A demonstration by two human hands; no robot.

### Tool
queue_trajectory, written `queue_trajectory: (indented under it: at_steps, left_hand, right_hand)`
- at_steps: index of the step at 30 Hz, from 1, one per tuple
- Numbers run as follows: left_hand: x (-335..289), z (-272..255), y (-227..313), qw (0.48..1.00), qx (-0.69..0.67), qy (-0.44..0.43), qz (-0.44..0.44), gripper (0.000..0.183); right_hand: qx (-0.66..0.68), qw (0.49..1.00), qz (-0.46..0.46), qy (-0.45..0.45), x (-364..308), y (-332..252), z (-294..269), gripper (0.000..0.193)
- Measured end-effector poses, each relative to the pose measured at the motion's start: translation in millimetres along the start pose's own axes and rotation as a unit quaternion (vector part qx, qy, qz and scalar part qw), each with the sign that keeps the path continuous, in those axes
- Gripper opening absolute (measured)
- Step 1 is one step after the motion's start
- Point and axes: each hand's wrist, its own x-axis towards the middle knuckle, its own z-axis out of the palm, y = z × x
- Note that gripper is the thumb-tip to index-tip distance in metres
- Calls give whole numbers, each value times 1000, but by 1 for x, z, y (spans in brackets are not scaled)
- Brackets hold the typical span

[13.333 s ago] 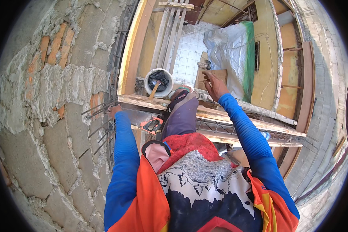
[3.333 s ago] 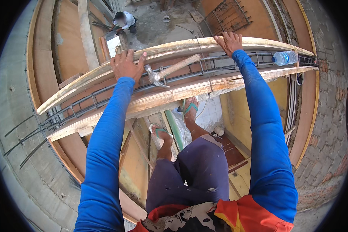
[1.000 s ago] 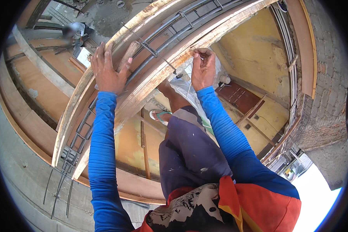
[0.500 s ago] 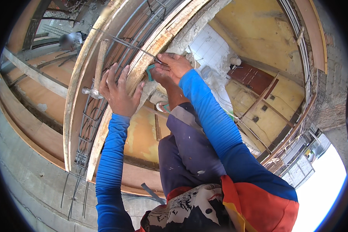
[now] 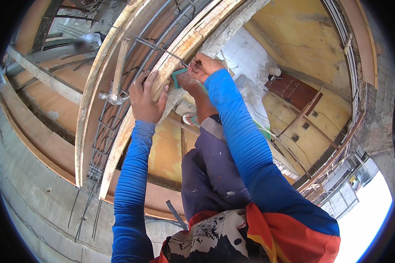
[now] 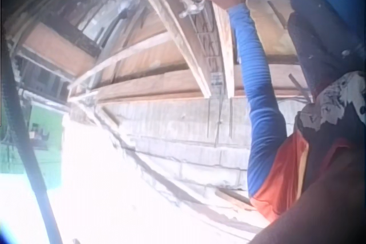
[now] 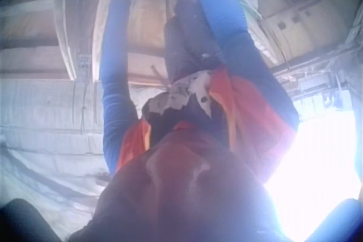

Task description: The person is assembling wooden formwork for a concrete structure at a construction site. They use a hammer to drive nails into wooden planks and rebar supports, securing the framework. The person also handles a bucket and a water bottle while working on the elevated structure.

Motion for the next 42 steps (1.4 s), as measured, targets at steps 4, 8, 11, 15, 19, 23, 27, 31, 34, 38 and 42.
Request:
queue_trajectory:
  at_steps: [4, 8, 11, 15, 19, 23, 27, 31, 34, 38, 42]
  left_hand:
    - [0, 0, 1, 1000, 6, 8, -12, 51]
    - [1, 0, 3, 1000, 8, 10, -12, 49]
    - [2, 0, 5, 999, -14, -2, -29, 46]
    - [1, 0, 5, 1000, -6, 1, -20, 45]
    - [3, -2, 8, 1000, -9, -5, -27, 44]
    - [0, -2, 5, 999, -30, 3, -20, 44]
    - [-3, -2, -1, 1000, -22, 17, -10, 46]
    - [1, -2, 2, 1000, -13, 15, -2, 46]
    - [5, 0, 0, 1000, -18, 16, 9, 46]
    - [-6, -4, -3, 1000, -24, 13, -6, 47]
    - [-5, -3, -4, 999, -26, 22, -16, 47]
  right_hand:
    - [-47, 998, 28, -33, -32, -10, 2, 20]
    - [-23, 991, 51, -120, -14, 2, 7, 29]
    - [-51, 980, -63, -184, 8, 29, 0, 31]
    - [-349, 853, -373, -107, 8, 47, 11, 47]
    - [-382, 828, -401, -87, 15, 46, 9, 38]
    - [-669, 568, -480, -10, 6, 1, -20, 24]
    - [-801, 461, -378, -48, -80, -28, 6, 32]
    - [-748, 552, -353, -109, -74, 27, -25, 41]
    - [-674, 660, -302, -134, -2, 2, -55, 45]
    - [-709, 613, -348, -27, -48, -57, -3, 41]
    - [-697, 614, -346, -130, -106, 7, -6, 43]
